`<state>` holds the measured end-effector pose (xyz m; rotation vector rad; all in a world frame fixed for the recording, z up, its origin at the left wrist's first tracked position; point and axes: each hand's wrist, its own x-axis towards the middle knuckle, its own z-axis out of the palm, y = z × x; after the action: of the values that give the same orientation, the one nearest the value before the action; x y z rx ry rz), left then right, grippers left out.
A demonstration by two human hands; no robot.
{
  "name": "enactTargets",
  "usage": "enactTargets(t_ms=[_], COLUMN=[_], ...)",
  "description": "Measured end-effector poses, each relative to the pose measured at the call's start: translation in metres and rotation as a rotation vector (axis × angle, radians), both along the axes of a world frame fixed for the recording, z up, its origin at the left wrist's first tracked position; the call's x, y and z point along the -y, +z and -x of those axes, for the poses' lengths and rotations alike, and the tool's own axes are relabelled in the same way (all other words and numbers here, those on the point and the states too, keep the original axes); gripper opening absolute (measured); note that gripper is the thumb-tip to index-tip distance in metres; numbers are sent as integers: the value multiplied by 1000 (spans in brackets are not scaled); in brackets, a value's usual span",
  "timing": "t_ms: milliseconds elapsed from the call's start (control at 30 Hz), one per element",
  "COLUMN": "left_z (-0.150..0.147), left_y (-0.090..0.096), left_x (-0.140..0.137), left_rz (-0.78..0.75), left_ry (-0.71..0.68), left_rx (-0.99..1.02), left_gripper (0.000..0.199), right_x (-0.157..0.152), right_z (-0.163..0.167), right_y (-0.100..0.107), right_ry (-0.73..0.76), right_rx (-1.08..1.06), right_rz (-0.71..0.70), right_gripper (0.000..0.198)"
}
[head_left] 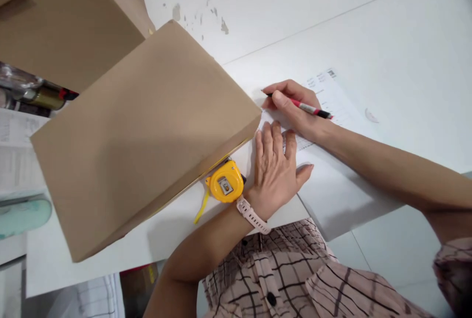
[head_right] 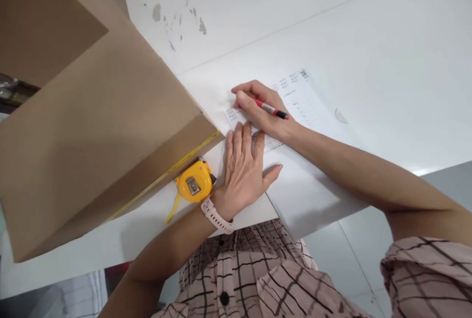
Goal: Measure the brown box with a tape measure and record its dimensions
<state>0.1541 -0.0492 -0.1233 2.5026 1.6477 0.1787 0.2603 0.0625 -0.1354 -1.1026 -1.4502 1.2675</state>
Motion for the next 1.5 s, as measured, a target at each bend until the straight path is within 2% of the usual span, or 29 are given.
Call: enactTargets(t_ms=[100, 233, 333, 533, 1067, 1267, 1500], left_z=[1, 1, 0, 1, 3, 3, 4], left_y=[0, 0, 0, 0, 3, 2, 4], left_x=[-3, -5, -7, -7, -6, -5, -6], left_rz=[31, 82, 66, 45, 23, 15, 4], left_ry=[-12, 8, 10, 2, -1, 2, -6], left_rx=[-15, -34, -49, -62, -51, -48, -67], left_gripper=[82, 80, 79, 77, 78, 78, 76], right_x=[2, 1, -1, 0, 6, 5, 5], right_z=[-4, -8, -9, -9, -4, -3, -2], right_y=[-3, 0, 0, -2, 2, 1, -1], right_ry=[-67, -56, -54, -153, -53, -83, -70], right_rx=[123, 156, 204, 304, 338, 404, 386], right_rz=[-58, -30, -13, -118, -68, -132, -127], right_gripper=[40, 29, 27, 26, 27, 30, 31])
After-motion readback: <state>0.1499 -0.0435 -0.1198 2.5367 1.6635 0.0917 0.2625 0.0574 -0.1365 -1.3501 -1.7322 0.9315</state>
